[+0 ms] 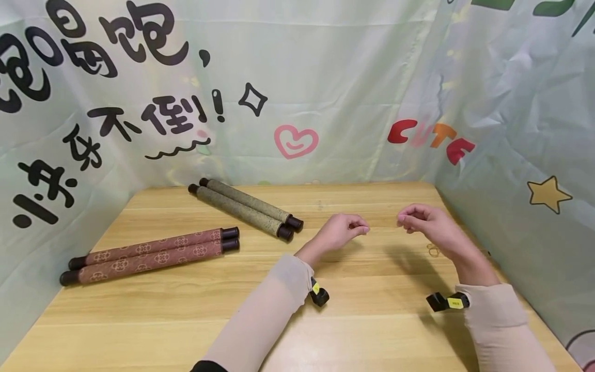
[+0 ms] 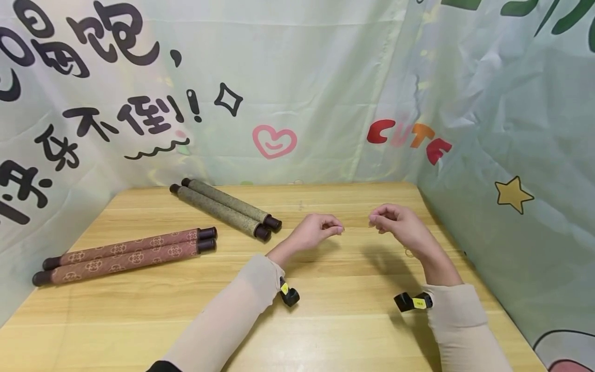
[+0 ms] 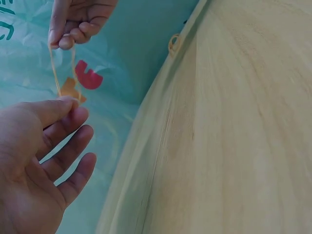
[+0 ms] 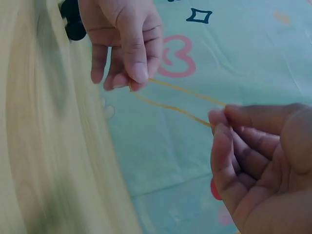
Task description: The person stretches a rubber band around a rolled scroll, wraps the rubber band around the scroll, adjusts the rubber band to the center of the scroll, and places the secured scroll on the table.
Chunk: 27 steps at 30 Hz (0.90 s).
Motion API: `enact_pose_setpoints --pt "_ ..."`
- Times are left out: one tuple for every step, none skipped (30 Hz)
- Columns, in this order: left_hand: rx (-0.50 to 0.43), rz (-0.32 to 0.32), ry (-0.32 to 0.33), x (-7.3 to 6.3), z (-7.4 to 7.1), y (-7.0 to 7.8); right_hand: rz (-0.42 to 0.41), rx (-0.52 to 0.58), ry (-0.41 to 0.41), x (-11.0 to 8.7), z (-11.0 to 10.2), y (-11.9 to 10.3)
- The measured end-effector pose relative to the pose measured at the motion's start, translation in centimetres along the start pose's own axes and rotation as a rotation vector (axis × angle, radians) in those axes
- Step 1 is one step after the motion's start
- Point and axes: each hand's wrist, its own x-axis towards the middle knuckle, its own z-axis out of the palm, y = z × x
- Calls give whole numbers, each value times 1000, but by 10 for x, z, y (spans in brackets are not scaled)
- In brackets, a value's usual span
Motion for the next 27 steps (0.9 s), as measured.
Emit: enact_pose_setpoints --pt "-9 -9 -2 0 0 0 0 -10 19 -1 -2 -1" --pt "-19 -16 -1 -1 1 -1 3 -17 44 -2 -3 -2" --pt "-26 -20 2 -1 1 -1 5 -32 76 -3 -5 -4" --pt "-33 -23 5 -1 1 -1 9 -49 108 -4 -6 -5" --pt "-39 -24 6 -1 1 0 13 -58 137 -4 -8 -6" --pt "-40 -19 7 -1 1 0 19 -69 165 -5 -8 -6" --pt "-42 -12 5 -1 1 1 25 -78 186 -5 -8 -7" --pt "-39 0 2 -1 2 3 25 -85 198 -5 -8 -8" --pt "-37 10 -3 -1 2 4 23 -97 204 -5 -6 -8" --pt "-37 20 -9 -1 2 6 15 -115 201 -5 -5 -8" --pt "-39 30 -15 0 3 7 3 -133 194 -4 -3 -9" --pt "-43 38 -18 0 3 9 -10 -151 187 -4 -1 -10" --pt "-48 39 -18 0 4 10 -23 -168 182 -3 1 -10" --pt "-52 42 -15 0 4 11 -37 -185 181 -3 3 -11" --pt "-62 43 -11 0 3 12 -45 -204 184 -3 5 -13" --pt "-69 45 -6 -1 3 12 -52 -221 188 -3 6 -14" --pt "-72 45 0 -2 3 13 -55 -234 194 -4 7 -15" --pt "-72 45 3 -3 2 14 -57 -249 203 -4 8 -16" --pt "-69 44 5 -4 1 14 -57 -267 213 -4 8 -17" --pt "-65 46 3 -5 0 15 -60 -284 221 -5 9 -18" --pt "-56 49 2 -5 -1 15 -63 -300 228 -5 10 -19" --pt "-42 49 0 -6 -1 15 -67 -312 233 -5 10 -20" --pt "-25 49 -4 -6 -2 16 -71 -321 238 -5 10 -20" --pt "-9 50 -6 -6 -3 16 -74 -329 242 -5 11 -21" --pt "5 52 -9 -6 -4 16 -77 -333 244 -5 11 -21" --pt "19 56 -9 -6 -5 15 -81 -336 245 -5 11 -21" --pt "32 59 -9 -7 -6 15 -83 -340 247 -5 12 -21"
